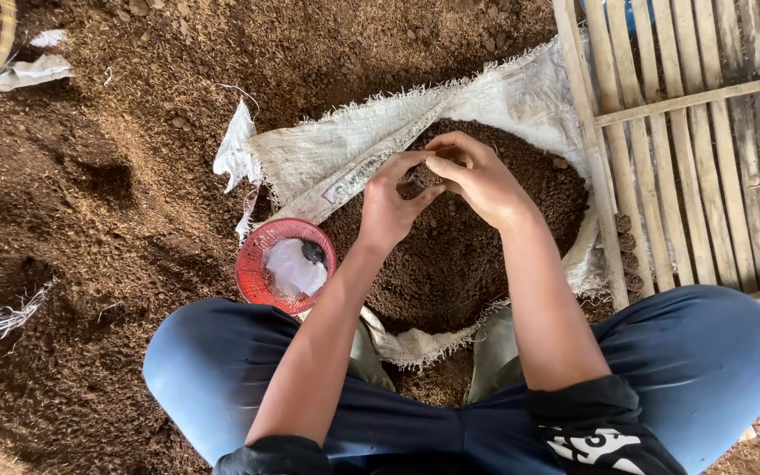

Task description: The person sits on the ground and uses their hands to pick up and break apart clumps of dark soil from a white sack. They repeatedly crumble the soil into smaller particles and place the processed material into a wooden slatted tray positioned to their right.

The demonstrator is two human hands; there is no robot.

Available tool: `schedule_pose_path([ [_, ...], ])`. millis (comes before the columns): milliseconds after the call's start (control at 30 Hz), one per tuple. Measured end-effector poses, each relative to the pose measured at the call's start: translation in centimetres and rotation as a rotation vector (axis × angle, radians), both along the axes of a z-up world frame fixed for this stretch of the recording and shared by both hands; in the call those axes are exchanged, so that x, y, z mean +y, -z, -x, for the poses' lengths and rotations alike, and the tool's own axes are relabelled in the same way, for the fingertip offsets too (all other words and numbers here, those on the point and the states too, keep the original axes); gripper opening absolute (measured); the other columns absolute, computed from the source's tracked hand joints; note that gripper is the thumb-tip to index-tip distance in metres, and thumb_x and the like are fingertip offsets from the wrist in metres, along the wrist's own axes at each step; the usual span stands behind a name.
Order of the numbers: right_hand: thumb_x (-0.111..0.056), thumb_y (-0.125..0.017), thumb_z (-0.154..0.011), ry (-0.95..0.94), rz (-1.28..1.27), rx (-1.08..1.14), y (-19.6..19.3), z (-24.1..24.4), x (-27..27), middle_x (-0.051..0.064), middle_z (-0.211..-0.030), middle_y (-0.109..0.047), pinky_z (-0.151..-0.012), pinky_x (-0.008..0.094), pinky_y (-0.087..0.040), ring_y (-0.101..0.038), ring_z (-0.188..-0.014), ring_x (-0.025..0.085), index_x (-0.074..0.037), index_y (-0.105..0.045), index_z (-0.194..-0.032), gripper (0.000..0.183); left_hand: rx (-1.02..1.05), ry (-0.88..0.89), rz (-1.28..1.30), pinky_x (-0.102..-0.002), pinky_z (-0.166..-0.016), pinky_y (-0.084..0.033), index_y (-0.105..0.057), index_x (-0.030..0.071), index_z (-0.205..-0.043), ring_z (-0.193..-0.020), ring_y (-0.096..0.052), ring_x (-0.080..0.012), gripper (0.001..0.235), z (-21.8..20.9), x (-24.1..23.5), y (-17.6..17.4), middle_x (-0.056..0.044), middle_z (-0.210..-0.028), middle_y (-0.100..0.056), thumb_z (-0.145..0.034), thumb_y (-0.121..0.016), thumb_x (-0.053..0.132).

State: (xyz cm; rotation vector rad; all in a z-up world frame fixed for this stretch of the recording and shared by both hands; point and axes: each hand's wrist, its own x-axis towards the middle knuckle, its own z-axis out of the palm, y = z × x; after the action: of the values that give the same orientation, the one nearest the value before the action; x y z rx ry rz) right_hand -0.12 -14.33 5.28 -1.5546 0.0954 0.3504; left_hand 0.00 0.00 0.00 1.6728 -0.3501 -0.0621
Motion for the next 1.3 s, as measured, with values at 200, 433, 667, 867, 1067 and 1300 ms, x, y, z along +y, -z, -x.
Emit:
schedule_pose_path([
  [200, -0.017, -0.052, -0.089, -0.038, 0.010, -0.093, -0.1, 0.5, -0.7, 0.024, -0.117, -0.048, -0.087, 0.049, -0.047, -0.049, -0.112, 0.040, 0.000, -0.052, -0.116, 0.031, 0.007, -0.012, 0.016, -0.045, -0.082, -0.055, -0.057, -0.001, -0.113, -0.110, -0.051, -0.0421, 0.039, 0.2, 0.2, -0.8, -0.020, -0.110, -0.056, -0.078, -0.072, 0.007],
  [433, -0.003, -0.069, -0.075, -0.099, 0.316, -0.123, -1.5, 2.5, -1.3, 0.025, -0.119, -0.050, -0.090, 0.048, -0.045, -0.051, -0.110, 0.042, 0.005, -0.049, -0.121, 0.051, -0.026, 0.013, 0.045, -0.044, -0.079, -0.056, -0.057, 0.000, -0.112, -0.108, -0.052, -0.0414, 0.038, 0.3, -0.2, -0.3, -0.017, -0.108, -0.053, -0.077, -0.072, 0.006],
  [667, -0.016, -0.069, -0.081, 0.038, 0.363, -0.245, 1.5, 4.1, -2.4, 0.013, -0.112, -0.052, -0.086, 0.039, -0.050, -0.056, -0.101, 0.031, -0.004, -0.053, -0.119, 0.043, -0.045, 0.100, 0.077, -0.047, -0.080, -0.057, -0.055, 0.000, -0.113, -0.110, -0.048, -0.0395, 0.037, 1.6, -1.4, -1.7, -0.013, -0.108, -0.044, -0.080, -0.070, 0.007],
  [867, -0.017, -0.072, -0.079, 0.143, 0.337, -0.330, 2.1, 5.2, -3.7, 0.016, -0.102, -0.055, -0.078, 0.040, -0.053, -0.057, -0.095, 0.031, 0.001, -0.057, -0.111, 0.040, 0.001, 0.196, 0.089, -0.049, -0.083, -0.055, -0.054, 0.005, -0.118, -0.111, -0.049, -0.0385, 0.044, 1.7, -2.5, -1.5, -0.014, -0.112, -0.043, -0.079, -0.072, 0.013],
  [1067, -0.030, -0.074, -0.074, 0.335, 0.290, -0.330, 4.1, 5.8, -6.2, 0.017, -0.100, -0.055, -0.077, 0.039, -0.054, -0.057, -0.092, 0.031, 0.000, -0.055, -0.110, 0.051, 0.100, 0.287, 0.123, -0.062, -0.091, -0.044, -0.039, 0.000, -0.128, -0.115, -0.040, -0.0488, 0.059, 2.2, -4.8, -3.4, -0.026, -0.119, -0.036, -0.083, -0.069, 0.023],
  [1300, -0.005, -0.074, -0.076, 0.653, 0.374, -0.263, 5.4, 5.6, -12.6, 0.021, -0.100, -0.054, -0.078, 0.039, -0.054, -0.061, -0.090, 0.034, 0.002, -0.055, -0.107, 0.037, 0.089, 0.292, 0.045, -0.056, -0.093, -0.045, -0.040, 0.004, -0.125, -0.115, -0.044, -0.0395, 0.039, 2.7, -7.0, -2.6, -0.017, -0.117, -0.038, -0.092, -0.055, 0.019],
])
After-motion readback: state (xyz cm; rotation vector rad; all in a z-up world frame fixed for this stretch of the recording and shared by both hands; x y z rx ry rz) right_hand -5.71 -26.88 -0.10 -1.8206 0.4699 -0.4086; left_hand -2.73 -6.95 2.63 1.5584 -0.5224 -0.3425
